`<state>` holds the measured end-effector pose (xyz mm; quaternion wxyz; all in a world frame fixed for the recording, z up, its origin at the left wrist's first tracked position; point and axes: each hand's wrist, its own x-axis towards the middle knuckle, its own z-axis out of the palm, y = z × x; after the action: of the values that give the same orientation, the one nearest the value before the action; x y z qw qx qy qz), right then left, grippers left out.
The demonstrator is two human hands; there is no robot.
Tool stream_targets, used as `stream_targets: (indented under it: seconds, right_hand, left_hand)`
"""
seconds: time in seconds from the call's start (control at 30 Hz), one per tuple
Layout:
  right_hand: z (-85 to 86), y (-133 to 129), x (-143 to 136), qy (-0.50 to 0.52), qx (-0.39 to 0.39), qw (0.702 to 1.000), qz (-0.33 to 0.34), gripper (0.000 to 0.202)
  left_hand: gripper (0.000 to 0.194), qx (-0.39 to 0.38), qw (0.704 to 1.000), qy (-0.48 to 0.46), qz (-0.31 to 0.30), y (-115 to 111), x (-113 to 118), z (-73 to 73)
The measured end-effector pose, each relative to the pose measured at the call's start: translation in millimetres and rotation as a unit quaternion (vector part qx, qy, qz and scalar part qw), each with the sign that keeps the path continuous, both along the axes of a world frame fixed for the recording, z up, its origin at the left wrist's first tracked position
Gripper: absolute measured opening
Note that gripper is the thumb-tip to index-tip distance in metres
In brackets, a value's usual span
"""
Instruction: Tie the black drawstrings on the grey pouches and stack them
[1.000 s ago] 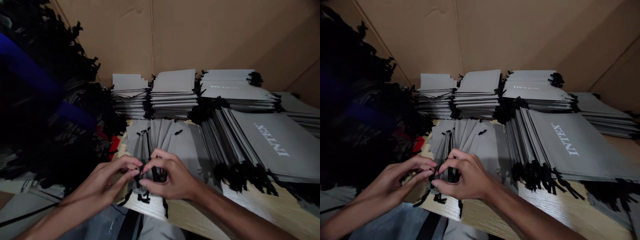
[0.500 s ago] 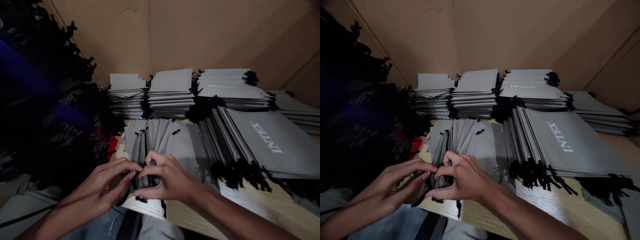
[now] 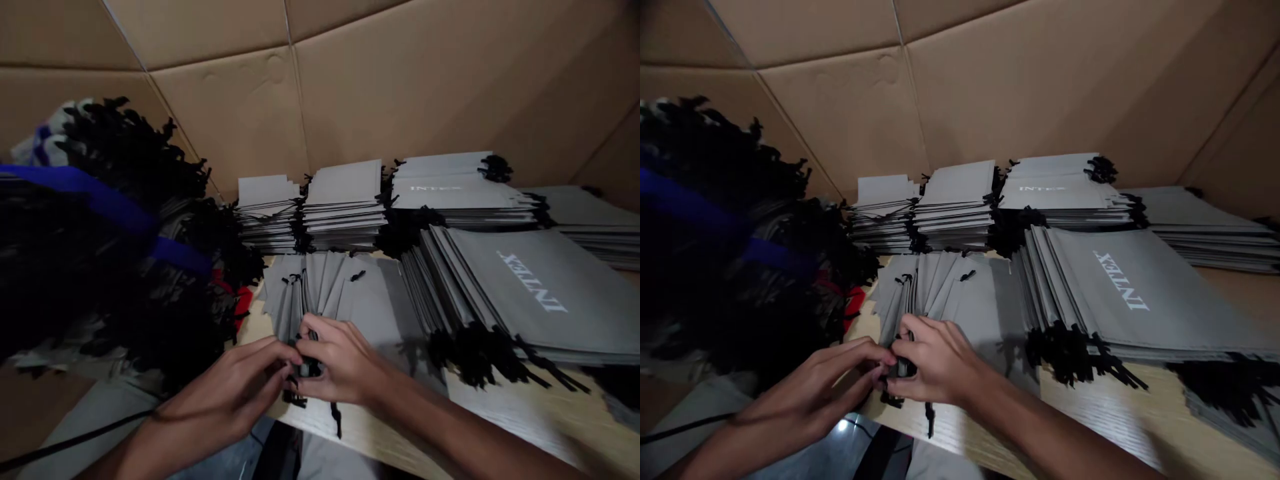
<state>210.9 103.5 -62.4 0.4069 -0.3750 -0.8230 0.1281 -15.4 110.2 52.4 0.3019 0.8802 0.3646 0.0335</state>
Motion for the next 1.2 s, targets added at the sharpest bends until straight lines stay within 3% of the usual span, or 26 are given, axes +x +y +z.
stream_targets:
  seconds: [0.2,0.37,0.67,0.93,1.2]
  right_hand:
    - [4.5,0.8,-1.7,-0.019,-0.003,1.000,0.005,0.023]
    - [9.9,-3.0,-0.5,-0.034,-0.026,0.999,0.006,0.019]
    - [18.1,-6.0,-3.8,-0.046,-0.054,0.997,0.011,0.023]
    - [21.0,-8.2,-3.3,-0.040,-0.065,0.997,0.014,0.018]
    - [21.8,-8.0,-4.6,-0.061,-0.078,0.995,0.012,0.019]
  left_hand:
    - [0.029,0.042,0.999,0.002,-0.023,-7.4,3.8,4.3]
    - [0.018,0.076,0.997,0.020,-0.018,-19.1,6.9,7.1]
    - [0.021,0.085,0.996,0.026,0.032,-24.7,5.1,-4.8]
    - [0.041,0.090,0.993,0.040,0.062,-38.9,9.2,23.3]
    - [0.040,0.071,0.991,0.040,0.108,-41.0,11.6,23.9]
